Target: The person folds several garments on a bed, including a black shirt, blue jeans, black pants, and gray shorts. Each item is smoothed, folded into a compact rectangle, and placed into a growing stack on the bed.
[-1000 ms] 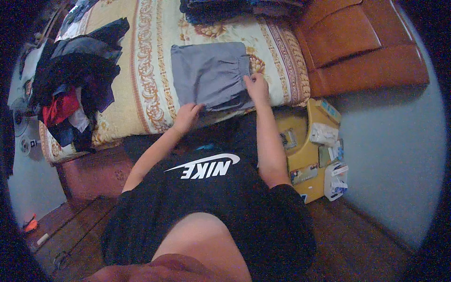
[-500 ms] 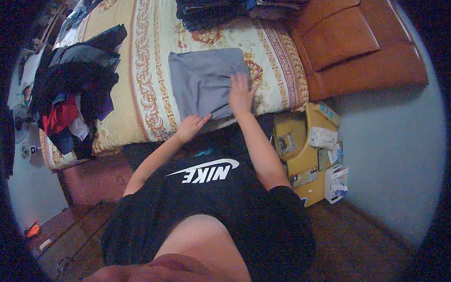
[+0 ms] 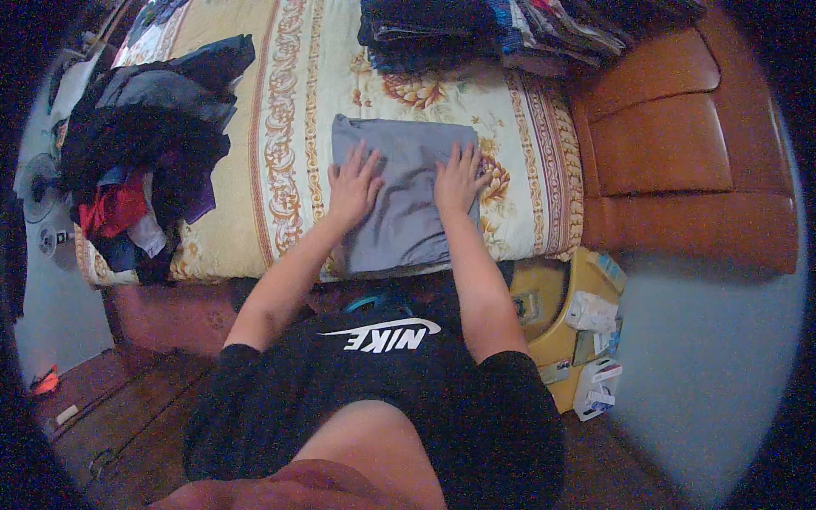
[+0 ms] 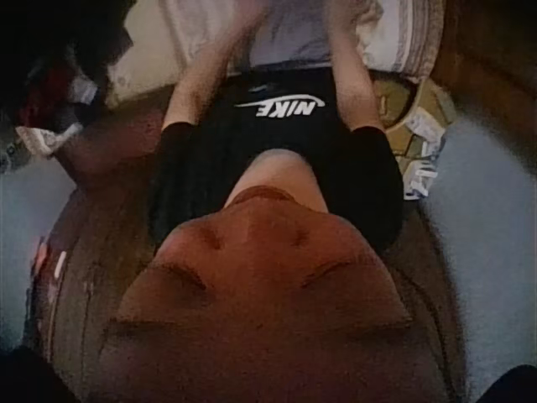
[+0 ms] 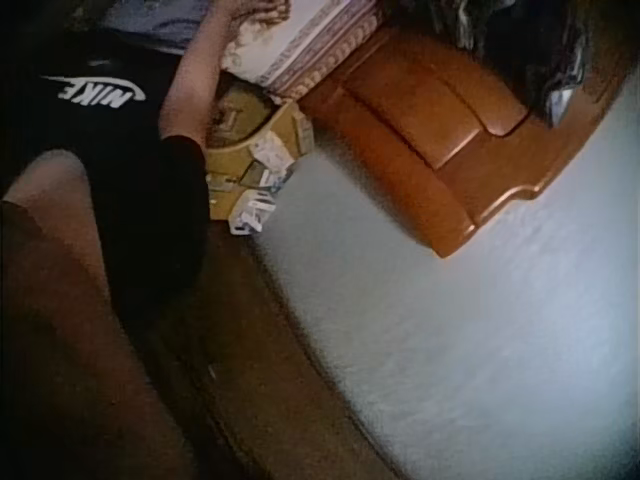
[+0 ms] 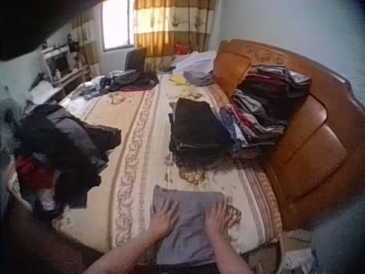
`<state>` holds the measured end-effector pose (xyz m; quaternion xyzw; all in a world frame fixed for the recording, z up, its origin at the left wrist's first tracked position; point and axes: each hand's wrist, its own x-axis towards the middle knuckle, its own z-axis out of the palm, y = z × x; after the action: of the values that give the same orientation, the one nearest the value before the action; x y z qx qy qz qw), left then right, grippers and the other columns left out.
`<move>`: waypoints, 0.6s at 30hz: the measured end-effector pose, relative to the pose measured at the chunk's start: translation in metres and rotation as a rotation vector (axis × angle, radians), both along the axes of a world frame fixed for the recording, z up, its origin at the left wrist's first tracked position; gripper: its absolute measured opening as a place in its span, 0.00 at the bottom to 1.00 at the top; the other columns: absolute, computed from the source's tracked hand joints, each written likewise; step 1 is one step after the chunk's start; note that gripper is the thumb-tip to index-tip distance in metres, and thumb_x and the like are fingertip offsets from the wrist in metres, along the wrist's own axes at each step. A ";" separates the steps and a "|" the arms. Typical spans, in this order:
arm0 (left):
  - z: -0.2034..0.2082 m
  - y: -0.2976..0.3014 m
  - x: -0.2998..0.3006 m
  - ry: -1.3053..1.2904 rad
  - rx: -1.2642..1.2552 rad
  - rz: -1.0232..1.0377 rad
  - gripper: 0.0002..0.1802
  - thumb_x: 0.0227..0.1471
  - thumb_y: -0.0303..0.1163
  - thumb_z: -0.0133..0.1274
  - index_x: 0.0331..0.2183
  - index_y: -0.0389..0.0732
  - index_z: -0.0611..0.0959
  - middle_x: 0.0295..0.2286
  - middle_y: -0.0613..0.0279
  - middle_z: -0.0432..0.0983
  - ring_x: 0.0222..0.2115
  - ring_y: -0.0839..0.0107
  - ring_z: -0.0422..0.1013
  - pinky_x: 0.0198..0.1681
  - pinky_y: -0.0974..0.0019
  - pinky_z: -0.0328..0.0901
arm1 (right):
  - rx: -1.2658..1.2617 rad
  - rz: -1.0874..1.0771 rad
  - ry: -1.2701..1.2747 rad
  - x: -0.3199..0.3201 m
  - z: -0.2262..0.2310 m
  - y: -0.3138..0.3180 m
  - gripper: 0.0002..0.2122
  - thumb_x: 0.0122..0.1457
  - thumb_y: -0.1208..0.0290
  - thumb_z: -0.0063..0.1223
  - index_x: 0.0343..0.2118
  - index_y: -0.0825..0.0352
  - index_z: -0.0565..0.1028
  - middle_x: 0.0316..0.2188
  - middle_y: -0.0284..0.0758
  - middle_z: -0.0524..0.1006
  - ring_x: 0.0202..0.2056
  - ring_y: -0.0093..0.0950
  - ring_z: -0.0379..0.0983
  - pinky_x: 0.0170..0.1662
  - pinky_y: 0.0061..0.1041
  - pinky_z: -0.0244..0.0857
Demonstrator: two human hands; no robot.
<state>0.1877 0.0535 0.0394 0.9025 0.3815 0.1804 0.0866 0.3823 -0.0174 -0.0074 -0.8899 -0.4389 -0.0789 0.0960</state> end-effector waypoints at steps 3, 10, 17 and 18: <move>-0.025 0.049 0.013 0.190 -0.154 0.062 0.33 0.50 0.49 0.40 0.55 0.49 0.55 0.58 0.58 0.41 0.58 0.61 0.41 0.55 0.41 0.36 | 0.092 -0.021 0.002 0.004 -0.012 0.003 0.24 0.53 0.57 0.44 0.52 0.63 0.60 0.55 0.37 0.56 0.59 0.34 0.44 0.54 0.51 0.39; -0.062 0.067 0.003 0.193 -0.078 0.093 0.37 0.50 0.54 0.37 0.57 0.49 0.49 0.58 0.60 0.39 0.59 0.64 0.37 0.55 0.39 0.34 | 0.185 0.014 -0.042 0.002 -0.031 0.003 0.24 0.52 0.58 0.45 0.50 0.62 0.61 0.55 0.35 0.56 0.58 0.32 0.48 0.53 0.49 0.40; 0.022 -0.031 0.006 0.333 -0.243 -0.048 0.39 0.45 0.56 0.43 0.55 0.51 0.56 0.57 0.60 0.44 0.58 0.59 0.41 0.50 0.29 0.33 | -0.098 0.208 0.013 -0.017 0.025 -0.006 0.26 0.53 0.55 0.42 0.55 0.56 0.57 0.57 0.31 0.54 0.59 0.37 0.43 0.51 0.63 0.31; 0.013 -0.051 -0.002 0.323 -0.231 -0.065 0.38 0.45 0.56 0.43 0.55 0.51 0.56 0.57 0.59 0.45 0.58 0.59 0.41 0.51 0.31 0.34 | -0.180 0.288 0.071 -0.024 0.037 -0.011 0.26 0.53 0.55 0.42 0.55 0.54 0.56 0.57 0.30 0.53 0.59 0.37 0.42 0.50 0.64 0.30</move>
<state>0.1854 0.0029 0.0520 0.9155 0.3794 -0.0146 0.1329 0.3584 -0.0282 0.0295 -0.8251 -0.5633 0.0067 0.0419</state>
